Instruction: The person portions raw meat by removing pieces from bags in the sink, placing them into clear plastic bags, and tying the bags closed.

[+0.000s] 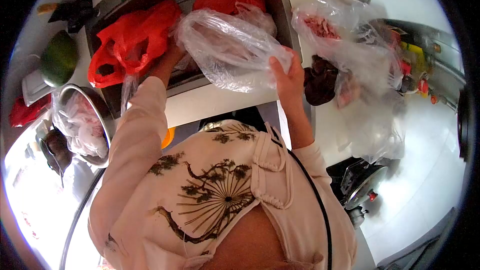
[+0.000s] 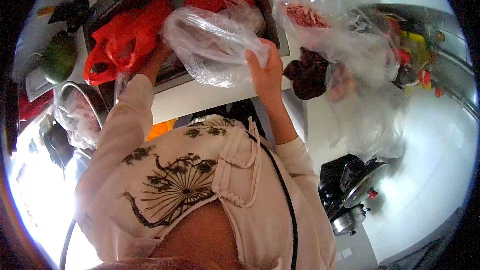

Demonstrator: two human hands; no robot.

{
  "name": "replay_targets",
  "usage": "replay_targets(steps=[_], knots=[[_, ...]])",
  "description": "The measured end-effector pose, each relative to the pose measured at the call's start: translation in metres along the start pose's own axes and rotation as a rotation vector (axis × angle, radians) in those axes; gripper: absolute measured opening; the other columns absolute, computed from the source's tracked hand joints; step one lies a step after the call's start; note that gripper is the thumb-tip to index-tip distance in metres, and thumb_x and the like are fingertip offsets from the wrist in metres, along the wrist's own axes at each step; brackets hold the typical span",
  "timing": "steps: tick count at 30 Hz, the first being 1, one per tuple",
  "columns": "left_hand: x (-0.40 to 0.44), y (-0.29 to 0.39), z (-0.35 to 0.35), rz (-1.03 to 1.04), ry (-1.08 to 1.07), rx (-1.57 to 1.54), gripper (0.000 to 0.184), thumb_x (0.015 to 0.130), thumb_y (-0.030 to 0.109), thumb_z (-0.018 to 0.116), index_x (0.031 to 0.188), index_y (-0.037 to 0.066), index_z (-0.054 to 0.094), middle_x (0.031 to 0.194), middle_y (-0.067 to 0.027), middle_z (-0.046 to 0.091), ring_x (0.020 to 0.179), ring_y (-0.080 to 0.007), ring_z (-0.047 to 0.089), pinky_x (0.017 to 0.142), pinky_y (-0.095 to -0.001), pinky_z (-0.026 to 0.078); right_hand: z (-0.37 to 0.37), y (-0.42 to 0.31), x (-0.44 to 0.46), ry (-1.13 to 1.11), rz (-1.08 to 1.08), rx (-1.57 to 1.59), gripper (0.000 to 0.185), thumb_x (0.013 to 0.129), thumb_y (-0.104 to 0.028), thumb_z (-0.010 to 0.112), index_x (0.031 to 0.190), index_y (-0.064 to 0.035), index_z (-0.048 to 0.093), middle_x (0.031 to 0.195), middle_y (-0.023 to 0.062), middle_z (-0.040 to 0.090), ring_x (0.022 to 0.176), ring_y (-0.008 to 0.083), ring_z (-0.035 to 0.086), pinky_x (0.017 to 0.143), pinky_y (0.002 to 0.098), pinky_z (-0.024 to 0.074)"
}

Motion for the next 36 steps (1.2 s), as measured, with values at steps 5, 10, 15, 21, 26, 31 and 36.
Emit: replay_targets(steps=[5, 10, 15, 21, 26, 31, 36], knots=[[0.002, 0.008, 0.005, -0.063, -0.009, -0.143, 0.042, 0.085, 0.024, 0.053, 0.124, 0.009, 0.047, 0.126, -0.0149, 0.046, 0.116, -0.0283, 0.044, 0.100, -0.0372, 0.034, 0.005, -0.001, 0.001, -0.004, -0.010, 0.010, 0.032, 0.083, -0.013, 0.062, 0.109, -0.0001, 0.050, 0.095, 0.0072, 0.058, 0.084, 0.0123, 0.054, 0.077, 0.0257, 0.0437], [0.005, 0.010, 0.005, -0.034, -0.015, -0.096, 0.040, 0.083, 0.024, 0.054, 0.121, 0.009, 0.050, 0.124, -0.0144, 0.048, 0.114, -0.0288, 0.046, 0.097, -0.0382, 0.035, 0.008, 0.000, 0.003, -0.022, -0.015, -0.073, 0.032, 0.083, -0.014, 0.062, 0.109, -0.0005, 0.050, 0.094, 0.0069, 0.059, 0.082, 0.0120, 0.054, 0.075, 0.0252, 0.0444], [0.000, 0.004, -0.003, -0.035, -0.006, -0.055, 0.039, 0.081, 0.024, 0.055, 0.117, 0.010, 0.052, 0.121, -0.0140, 0.050, 0.111, -0.0292, 0.048, 0.095, -0.0391, 0.037, 0.010, -0.002, 0.003, -0.006, 0.017, -0.110, 0.032, 0.084, -0.015, 0.062, 0.110, -0.0011, 0.051, 0.093, 0.0053, 0.058, 0.079, 0.0110, 0.054, 0.066, 0.0238, 0.0455], [0.011, 0.012, 0.008, 0.001, -0.002, 0.057, 0.037, 0.079, 0.024, 0.057, 0.114, 0.010, 0.055, 0.118, -0.0134, 0.052, 0.107, -0.0297, 0.050, 0.091, -0.0403, 0.038, 0.012, -0.008, 0.002, 0.015, 0.036, 0.014, 0.033, 0.085, -0.015, 0.061, 0.113, -0.0018, 0.050, 0.099, 0.0051, 0.057, 0.081, 0.0091, 0.054, 0.066, 0.0216, 0.0453], [0.012, 0.015, 0.017, -0.029, -0.072, 0.217, 0.036, 0.077, 0.024, 0.058, 0.111, 0.011, 0.058, 0.116, -0.0130, 0.054, 0.104, -0.0302, 0.051, 0.089, -0.0413, 0.040, 0.001, -0.006, 0.013, 0.048, 0.022, 0.056, 0.033, 0.085, -0.015, 0.060, 0.114, -0.0015, 0.050, 0.101, 0.0064, 0.057, 0.086, 0.0117, 0.054, 0.071, 0.0241, 0.0461], [0.011, 0.020, 0.017, 0.036, 0.042, 0.143, 0.034, 0.074, 0.026, 0.060, 0.106, 0.012, 0.062, 0.112, -0.0127, 0.057, 0.101, -0.0312, 0.054, 0.085, -0.0424, 0.042, -0.007, -0.020, 0.019, 0.174, 0.087, 0.076, 0.039, 0.086, -0.014, 0.059, 0.120, -0.0015, 0.045, 0.106, 0.0076, 0.055, 0.088, 0.0147, 0.055, 0.073, 0.0259, 0.0476], [0.029, -0.002, 0.045, 0.006, 0.066, 0.209, 0.035, 0.073, 0.029, 0.060, 0.101, 0.010, 0.063, 0.105, -0.0123, 0.060, 0.098, -0.0298, 0.055, 0.081, -0.0434, 0.043, -0.008, -0.015, 0.026, 0.209, 0.122, 0.084, 0.043, 0.086, -0.013, 0.058, 0.124, -0.0016, 0.041, 0.110, 0.0088, 0.053, 0.091, 0.0164, 0.055, 0.074, 0.0277, 0.0487]])
Point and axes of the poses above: each hand's wrist, its own x-axis towards the middle knuckle, its own z-axis out of the palm, y = z × x, the point moved 1 cm from there along x, towards the middle knuckle
